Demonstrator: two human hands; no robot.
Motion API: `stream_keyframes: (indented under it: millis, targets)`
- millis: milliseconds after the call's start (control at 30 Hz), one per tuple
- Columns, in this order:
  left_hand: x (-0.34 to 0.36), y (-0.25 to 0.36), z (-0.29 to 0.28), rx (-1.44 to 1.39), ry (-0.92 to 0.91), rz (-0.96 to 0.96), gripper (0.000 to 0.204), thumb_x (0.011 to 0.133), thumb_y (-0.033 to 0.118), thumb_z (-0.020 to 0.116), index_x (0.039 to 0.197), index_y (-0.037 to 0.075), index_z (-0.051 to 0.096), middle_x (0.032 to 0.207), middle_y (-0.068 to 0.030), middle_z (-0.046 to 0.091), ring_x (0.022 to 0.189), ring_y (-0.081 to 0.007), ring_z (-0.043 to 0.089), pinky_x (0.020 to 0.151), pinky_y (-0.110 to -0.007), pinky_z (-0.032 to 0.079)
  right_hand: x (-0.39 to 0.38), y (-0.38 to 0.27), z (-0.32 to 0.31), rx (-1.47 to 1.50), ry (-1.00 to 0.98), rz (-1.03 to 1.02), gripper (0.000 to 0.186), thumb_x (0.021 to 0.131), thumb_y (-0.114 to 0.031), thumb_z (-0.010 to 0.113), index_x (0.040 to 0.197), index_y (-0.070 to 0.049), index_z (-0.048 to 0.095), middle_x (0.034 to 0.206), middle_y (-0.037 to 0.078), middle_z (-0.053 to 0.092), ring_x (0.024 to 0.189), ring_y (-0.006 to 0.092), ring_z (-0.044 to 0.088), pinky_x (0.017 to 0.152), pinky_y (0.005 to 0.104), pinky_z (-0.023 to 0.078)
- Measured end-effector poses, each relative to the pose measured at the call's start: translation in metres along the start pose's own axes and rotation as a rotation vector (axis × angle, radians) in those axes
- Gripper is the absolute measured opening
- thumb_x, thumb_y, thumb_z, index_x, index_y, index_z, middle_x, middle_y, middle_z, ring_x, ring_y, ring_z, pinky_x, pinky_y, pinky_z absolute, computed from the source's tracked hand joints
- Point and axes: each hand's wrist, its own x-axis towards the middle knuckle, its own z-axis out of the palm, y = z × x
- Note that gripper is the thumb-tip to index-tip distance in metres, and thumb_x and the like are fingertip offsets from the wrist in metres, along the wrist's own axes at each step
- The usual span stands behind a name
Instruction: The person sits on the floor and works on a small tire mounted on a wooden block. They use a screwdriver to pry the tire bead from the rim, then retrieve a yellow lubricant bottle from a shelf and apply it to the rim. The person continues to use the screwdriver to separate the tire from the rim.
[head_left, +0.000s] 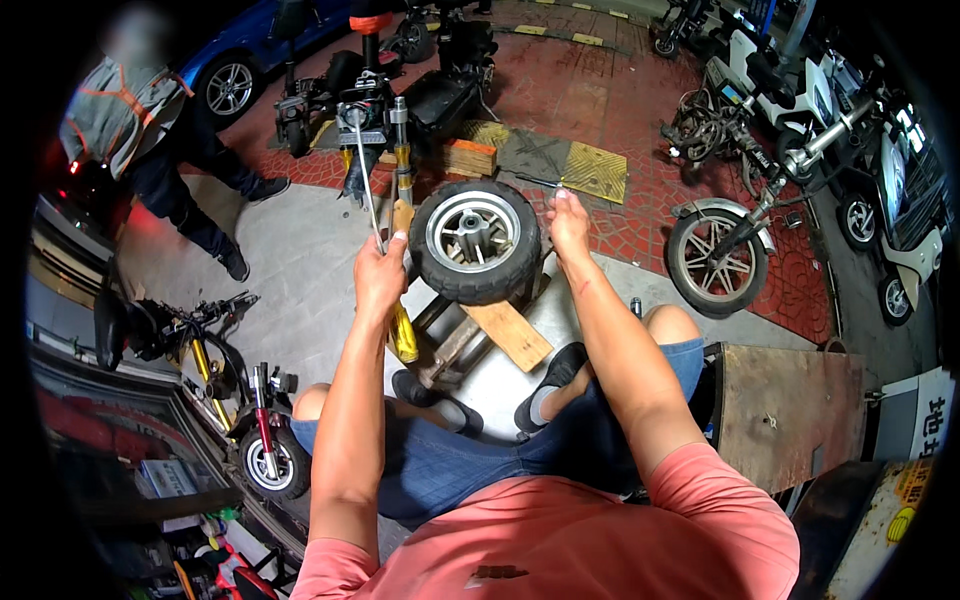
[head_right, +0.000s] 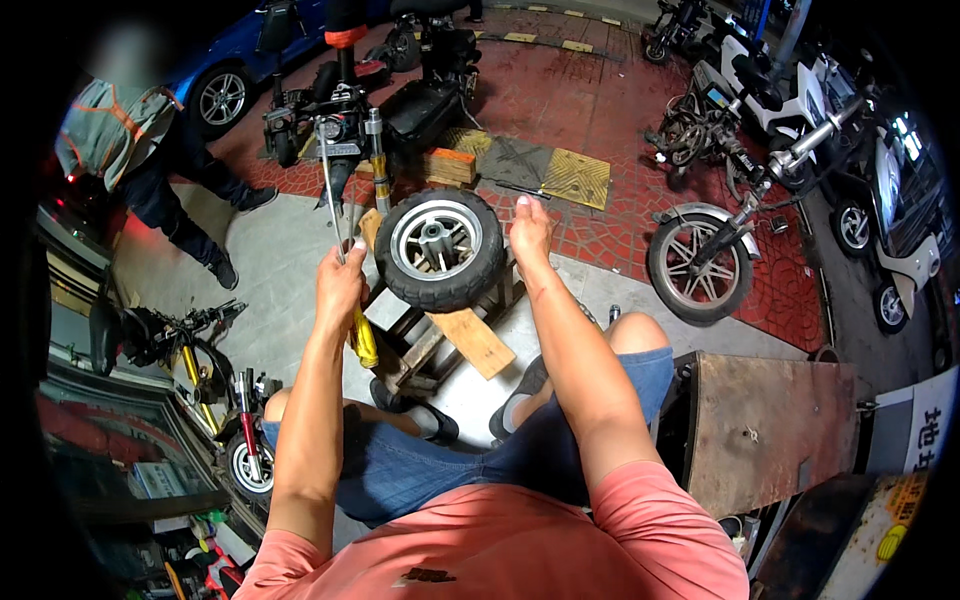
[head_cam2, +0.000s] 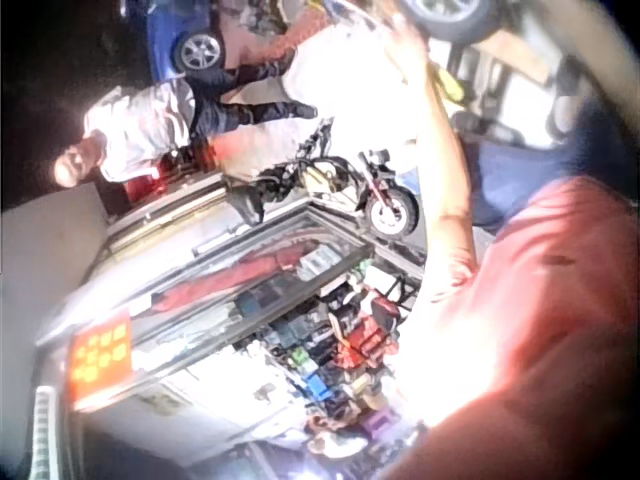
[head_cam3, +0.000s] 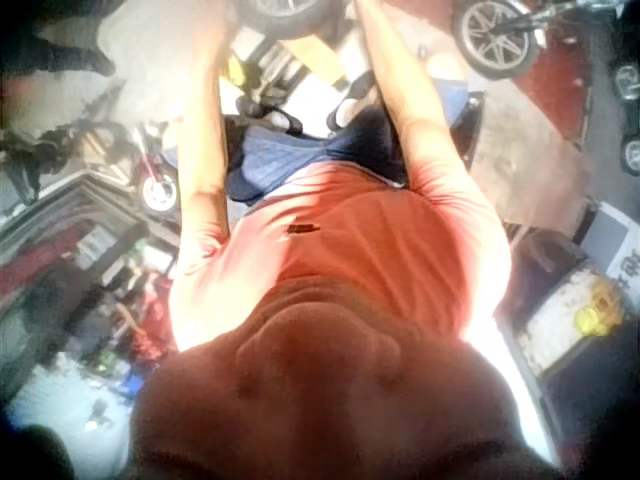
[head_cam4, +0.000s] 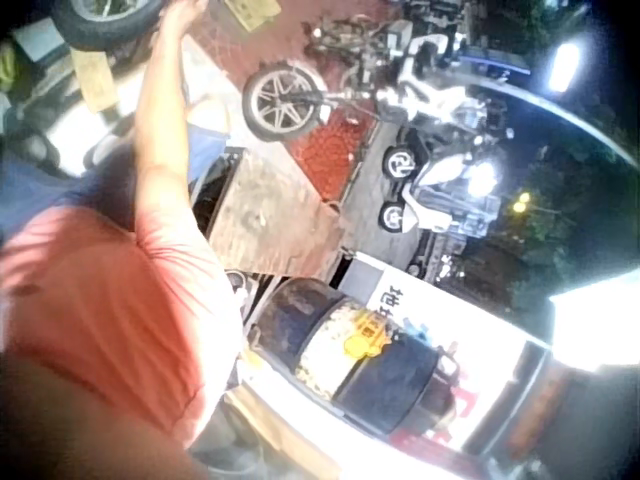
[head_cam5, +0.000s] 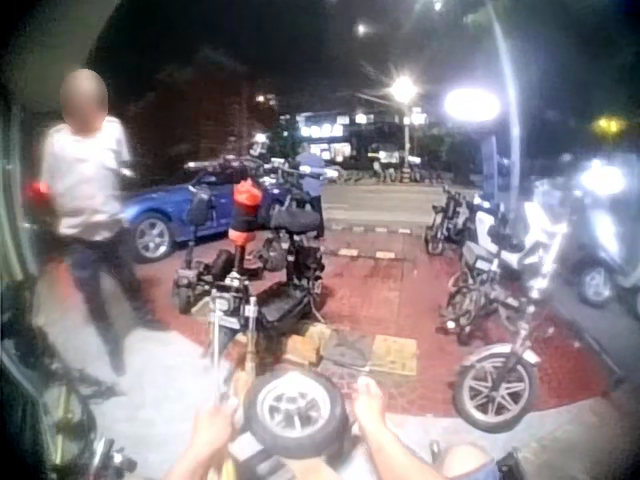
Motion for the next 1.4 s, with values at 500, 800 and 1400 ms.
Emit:
stream_keyframes:
  millis: [500,800,1400]
  targets:
    - [0.017,-0.046,0.026,0.157,0.038,-0.012,0.035,0.101,0.028,0.070,0.119,-0.001,0.069,0.101,-0.0231,0.077,0.094,-0.0374,0.075,0.086,-0.044,0.055,-0.041,0.027,0.012,0.174,-0.268,-0.137,0.051,0.106,-0.029,0.045,0.136,0.007,0.064,0.128,0.016,0.072,0.120,0.0237,0.064,0.109,0.0334,0.044]
    - [0.025,-0.052,0.030,0.182,0.052,-0.041,0.035,0.101,0.029,0.071,0.118,-0.001,0.072,0.101,-0.0195,0.078,0.094,-0.0298,0.074,0.087,-0.042,0.054,-0.090,0.025,-0.019,0.101,-0.359,-0.149,0.062,0.106,-0.028,0.049,0.158,0.005,0.042,0.156,0.016,0.053,0.143,0.0258,0.050,0.121,0.0363,0.034]
    - [0.040,-0.086,0.028,0.083,0.010,-0.061,0.038,0.097,0.035,0.075,0.112,0.000,0.074,0.093,-0.0195,0.078,0.089,-0.0334,0.075,0.084,-0.045,0.055,-0.069,-0.004,-0.069,-0.571,-0.576,-0.154,0.087,0.083,-0.049,0.085,0.146,0.005,0.058,0.146,0.030,0.058,0.140,0.0394,0.054,0.120,0.0437,0.039]
